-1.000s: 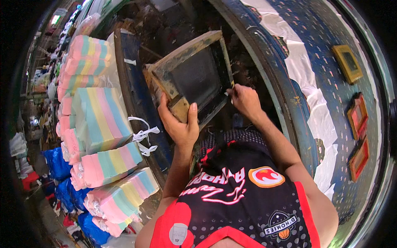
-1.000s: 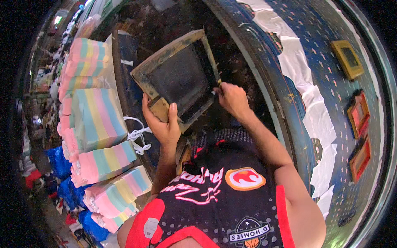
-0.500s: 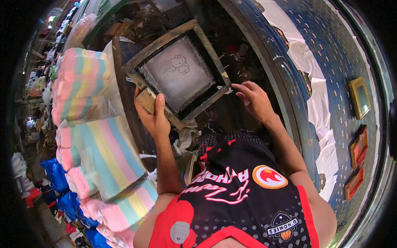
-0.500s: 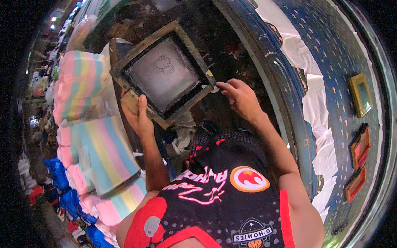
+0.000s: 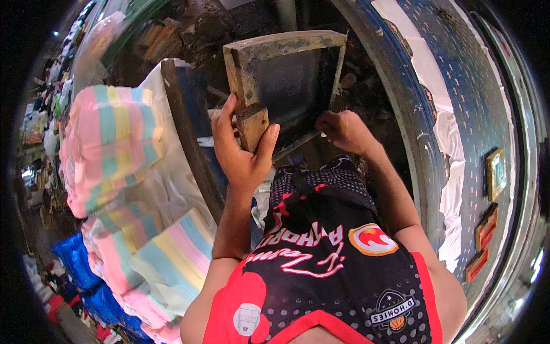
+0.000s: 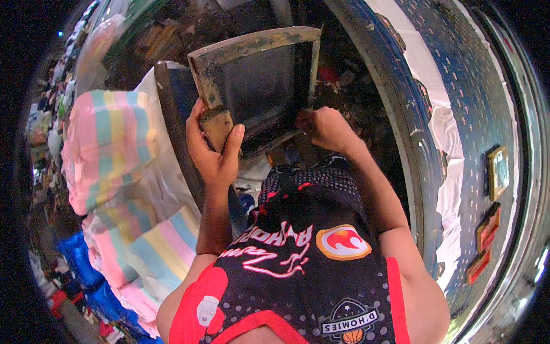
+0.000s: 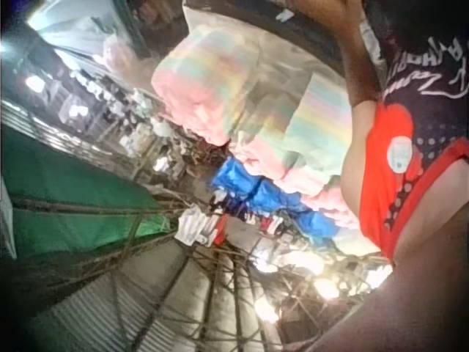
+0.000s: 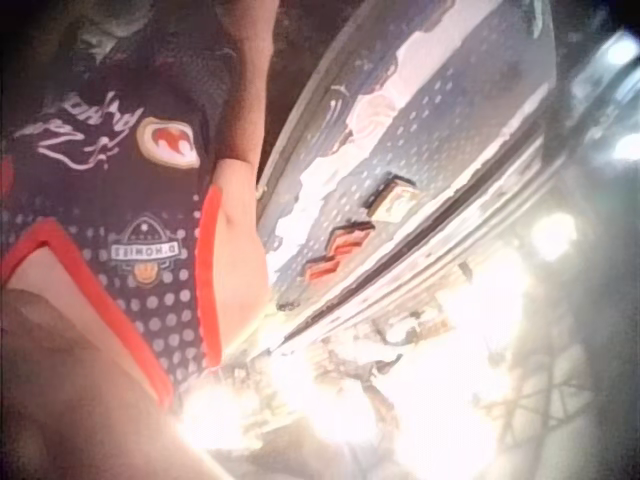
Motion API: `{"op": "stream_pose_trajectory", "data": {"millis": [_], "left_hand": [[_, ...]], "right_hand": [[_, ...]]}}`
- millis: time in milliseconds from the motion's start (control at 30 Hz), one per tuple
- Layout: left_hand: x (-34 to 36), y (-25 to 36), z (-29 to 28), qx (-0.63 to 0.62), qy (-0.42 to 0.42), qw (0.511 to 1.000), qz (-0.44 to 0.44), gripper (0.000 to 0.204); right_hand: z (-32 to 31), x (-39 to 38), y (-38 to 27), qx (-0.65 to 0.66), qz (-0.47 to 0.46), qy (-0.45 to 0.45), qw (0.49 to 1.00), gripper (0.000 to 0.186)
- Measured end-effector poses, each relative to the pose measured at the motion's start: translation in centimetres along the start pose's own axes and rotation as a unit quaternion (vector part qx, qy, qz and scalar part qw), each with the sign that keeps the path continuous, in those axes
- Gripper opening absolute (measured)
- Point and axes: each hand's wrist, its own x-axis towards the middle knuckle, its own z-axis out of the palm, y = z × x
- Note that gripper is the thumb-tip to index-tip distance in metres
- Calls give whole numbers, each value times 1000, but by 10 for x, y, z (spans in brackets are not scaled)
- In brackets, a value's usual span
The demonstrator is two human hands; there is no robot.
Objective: The person picks up wooden printing blocks and places them on a table. They then repeatedly press a black inked block onto white paper to create prints, handling the block and paper by hand.
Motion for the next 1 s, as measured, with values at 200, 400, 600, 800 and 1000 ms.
{"op": "stream_pose_trajectory", "data": {"millis": [200, 400, 600, 800, 1000], "left_hand": [[64, -45, 23, 1, 10, 999, -30, 81], [146, -72, 63, -79, 20, 994, -72, 76], [218, -80, 112, -128, -4, 988, -91, 76], [287, -89, 157, -131, -37, 987, -85, 69], [351, -122, 203, -226, -74, 958, -161, 66]], "right_hand": [[-6, 30, 27, 58, 35, -4, 998, 22], [-14, 44, 105, 154, 117, 104, 976, 20], [-57, 122, 138, 436, 158, 87, 881, 23], [-57, 132, 198, 163, 109, 99, 976, 30], [-69, 138, 211, 169, 271, 149, 936, 30]]}}
